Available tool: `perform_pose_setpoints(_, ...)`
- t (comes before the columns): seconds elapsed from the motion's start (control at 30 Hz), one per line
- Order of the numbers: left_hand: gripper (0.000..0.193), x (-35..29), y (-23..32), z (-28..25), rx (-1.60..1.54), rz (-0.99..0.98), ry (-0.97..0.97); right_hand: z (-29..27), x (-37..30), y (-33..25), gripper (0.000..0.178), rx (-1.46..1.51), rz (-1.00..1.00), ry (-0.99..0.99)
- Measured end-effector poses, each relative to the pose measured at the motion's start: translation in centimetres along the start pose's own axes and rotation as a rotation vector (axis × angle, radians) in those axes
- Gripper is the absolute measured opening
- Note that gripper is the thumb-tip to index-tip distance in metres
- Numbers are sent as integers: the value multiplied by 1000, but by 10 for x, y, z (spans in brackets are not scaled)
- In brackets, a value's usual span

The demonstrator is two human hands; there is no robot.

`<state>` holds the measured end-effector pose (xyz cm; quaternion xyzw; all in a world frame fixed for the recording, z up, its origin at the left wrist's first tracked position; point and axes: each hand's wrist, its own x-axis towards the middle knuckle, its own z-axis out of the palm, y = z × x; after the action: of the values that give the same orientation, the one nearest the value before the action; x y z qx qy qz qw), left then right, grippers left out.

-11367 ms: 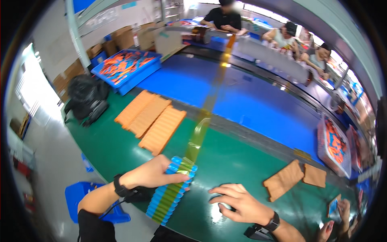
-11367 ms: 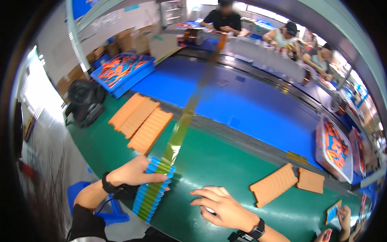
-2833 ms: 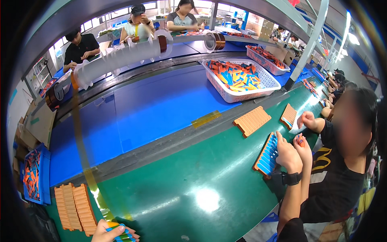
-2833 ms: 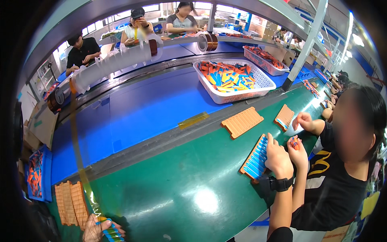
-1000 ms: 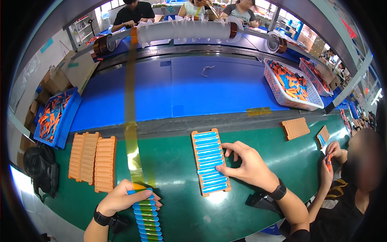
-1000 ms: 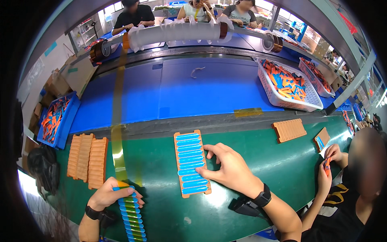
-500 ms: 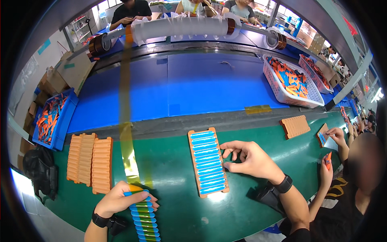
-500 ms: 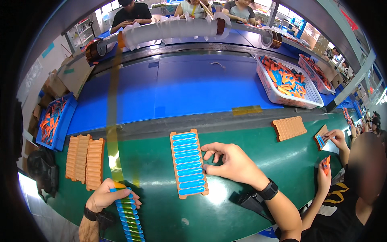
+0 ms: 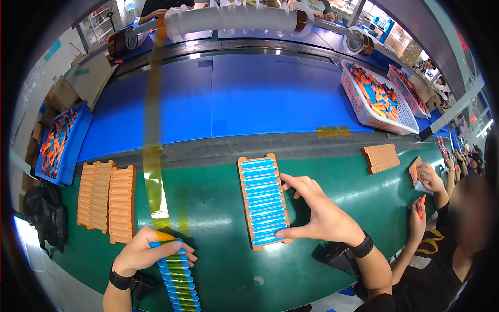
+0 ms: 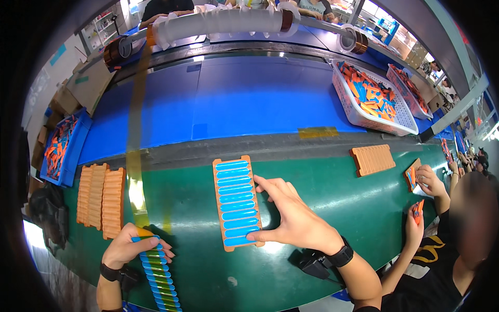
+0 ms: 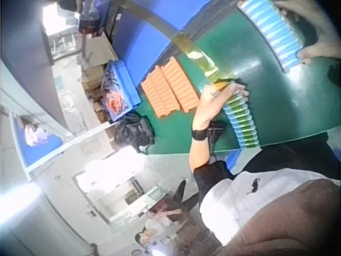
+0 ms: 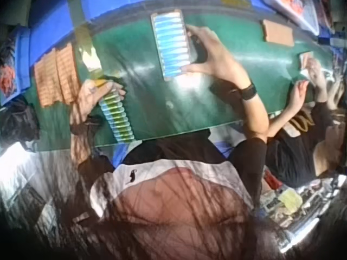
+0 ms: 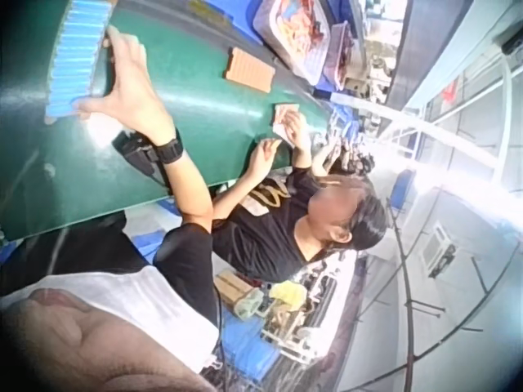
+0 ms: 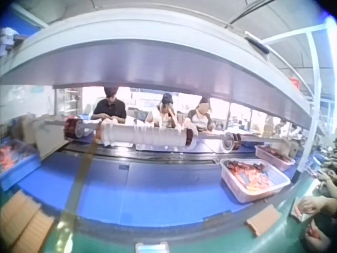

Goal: The recorder is assembling small blue and green parts into a brown plastic tray on a factory assembly line.

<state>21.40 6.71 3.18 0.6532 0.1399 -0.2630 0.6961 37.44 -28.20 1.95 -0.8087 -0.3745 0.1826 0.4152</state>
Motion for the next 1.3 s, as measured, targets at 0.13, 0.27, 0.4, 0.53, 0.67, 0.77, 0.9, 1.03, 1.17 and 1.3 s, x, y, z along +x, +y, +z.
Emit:
perform_pose_setpoints(0.13, 23, -1, 0, 5, -38, 36, 43, -3, 0, 0, 108, 15, 38, -20)
perform_pose_setpoints(0.27, 20, 0, -5, 0, -45, 62, -24, -9, -1, 4, 105, 30, 1, -45)
perform_pose_setpoints(0.4, 22, -3, -5, 0, -69, 41, -12, -17, -2, 16, 96, 269, 144, -96)
perform_pose_setpoints(0.53, 23, 0, -2, 4, -55, 32, -1, -15, 2, 26, 97, -74, -91, 43)
perform_pose_setpoints(0.67, 28, -2, 3, 9, -59, 40, 1, -12, 4, 24, 109, -52, -125, -21)
perform_pose_setpoints(0.77, 24, -4, -2, 9, -70, 48, 2, -12, 7, 24, 116, -84, -152, -39)
perform_pose_setpoints(0.9, 14, -2, -5, 7, -32, 85, -15, 4, 18, 14, 119, -131, -180, -25)
perform_pose_setpoints(1.03, 19, 3, -9, 1, 160, 252, 7, 27, 40, 2, 120, -202, -225, -31)
perform_pose_setpoints(1.17, 31, -15, 2, 12, -38, 427, 101, 41, 66, -9, 123, -122, -271, -41)
perform_pose_setpoints(1.3, 36, -33, 16, 33, -257, 387, 213, 41, 92, -5, 131, -171, -304, -26)
